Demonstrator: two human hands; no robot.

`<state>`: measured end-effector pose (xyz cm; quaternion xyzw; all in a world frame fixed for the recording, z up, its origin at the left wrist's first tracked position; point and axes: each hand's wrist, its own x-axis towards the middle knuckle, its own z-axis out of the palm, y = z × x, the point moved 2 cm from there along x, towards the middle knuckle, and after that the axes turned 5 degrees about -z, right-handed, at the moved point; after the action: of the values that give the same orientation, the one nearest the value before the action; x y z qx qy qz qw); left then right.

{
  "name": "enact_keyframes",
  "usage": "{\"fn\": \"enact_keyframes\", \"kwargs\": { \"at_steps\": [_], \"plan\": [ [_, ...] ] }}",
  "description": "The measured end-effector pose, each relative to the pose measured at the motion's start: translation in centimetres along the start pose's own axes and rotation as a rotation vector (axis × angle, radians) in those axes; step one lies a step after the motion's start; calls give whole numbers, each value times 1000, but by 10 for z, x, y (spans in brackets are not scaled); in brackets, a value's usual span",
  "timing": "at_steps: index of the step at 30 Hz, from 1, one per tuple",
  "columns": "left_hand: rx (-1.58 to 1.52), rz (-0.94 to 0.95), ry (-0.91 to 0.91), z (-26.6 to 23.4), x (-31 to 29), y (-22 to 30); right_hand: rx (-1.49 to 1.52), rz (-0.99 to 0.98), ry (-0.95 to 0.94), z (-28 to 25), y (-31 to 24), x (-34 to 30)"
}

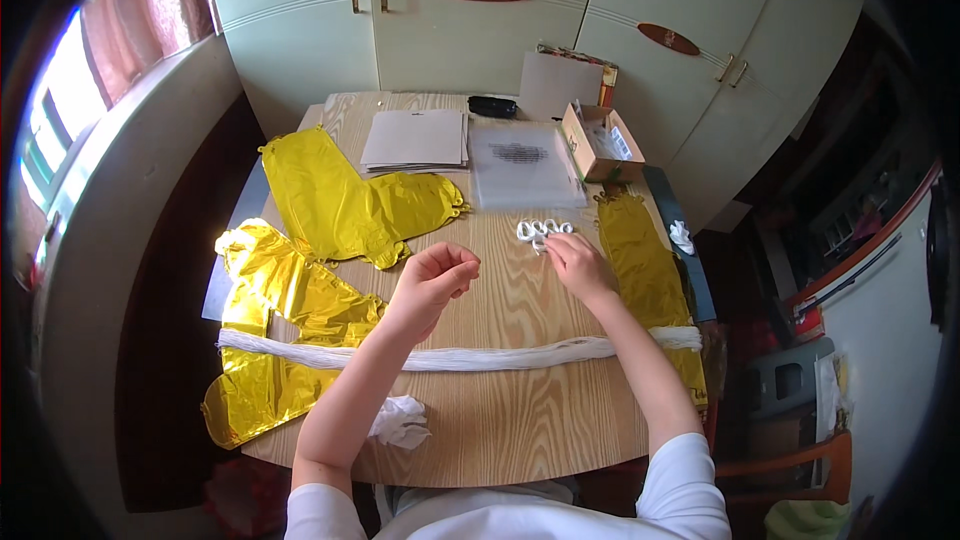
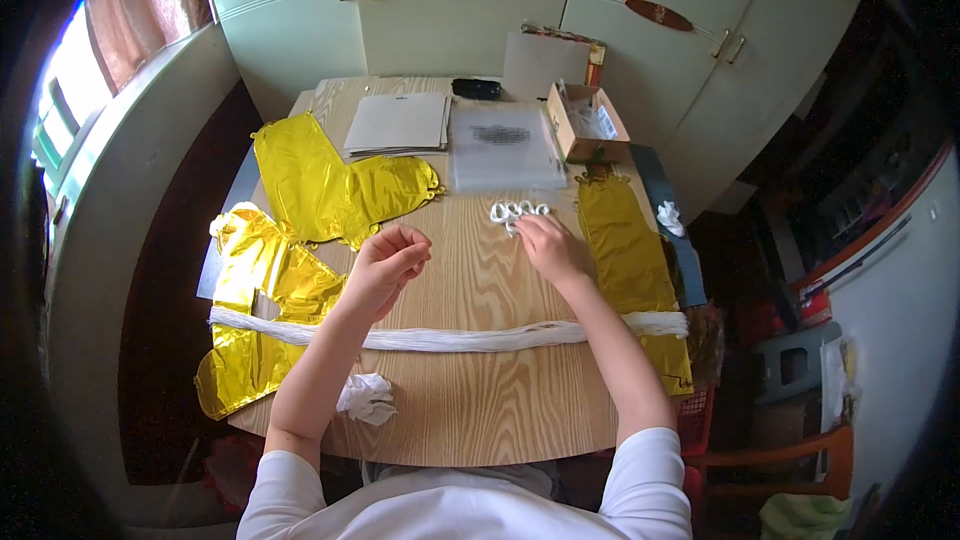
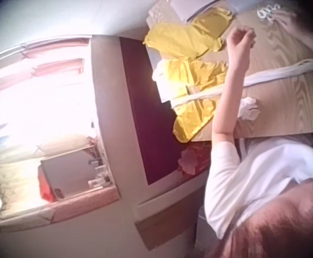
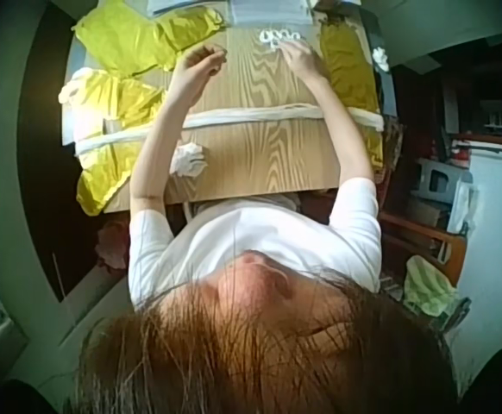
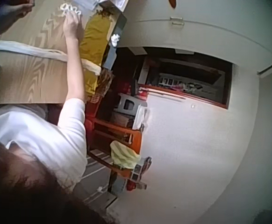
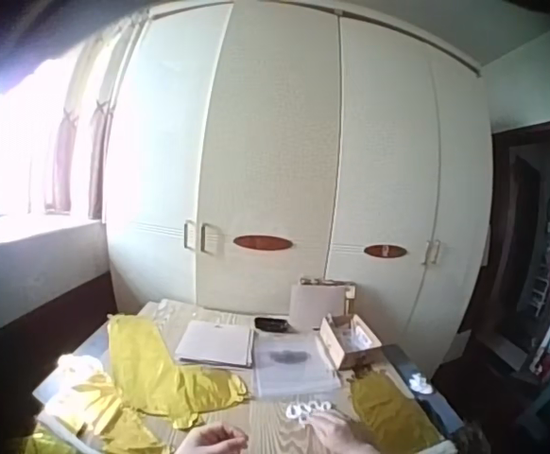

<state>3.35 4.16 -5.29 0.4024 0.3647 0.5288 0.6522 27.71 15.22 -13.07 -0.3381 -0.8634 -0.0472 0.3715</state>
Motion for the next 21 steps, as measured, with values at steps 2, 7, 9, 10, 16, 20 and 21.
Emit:
{"fn": "enact_keyframes", "kwargs": {
  "at_steps": [2,7,9,10,16,20,21],
  "plan": [
    [3,2,-11,0,0,-1,22,72,36,7,3,3],
    [8,3,-8,-2,1,-3,114,198,0,20,9,7],
    [8,3,-8,-3,1,-1,174,273,-64,28,14,3],
    [6,4,-8,-3,1,-1,166,262,-71,29,15,3],
    [3,-2,-26,-5,1,-2,108,188,-98,28,12,5],
    [7,15,-8,-3,0,-1,82,167,-86,20,8,8],
    [7,15,-9,-3,1,-1,66,145,-63,17,8,9]
  ]
}}
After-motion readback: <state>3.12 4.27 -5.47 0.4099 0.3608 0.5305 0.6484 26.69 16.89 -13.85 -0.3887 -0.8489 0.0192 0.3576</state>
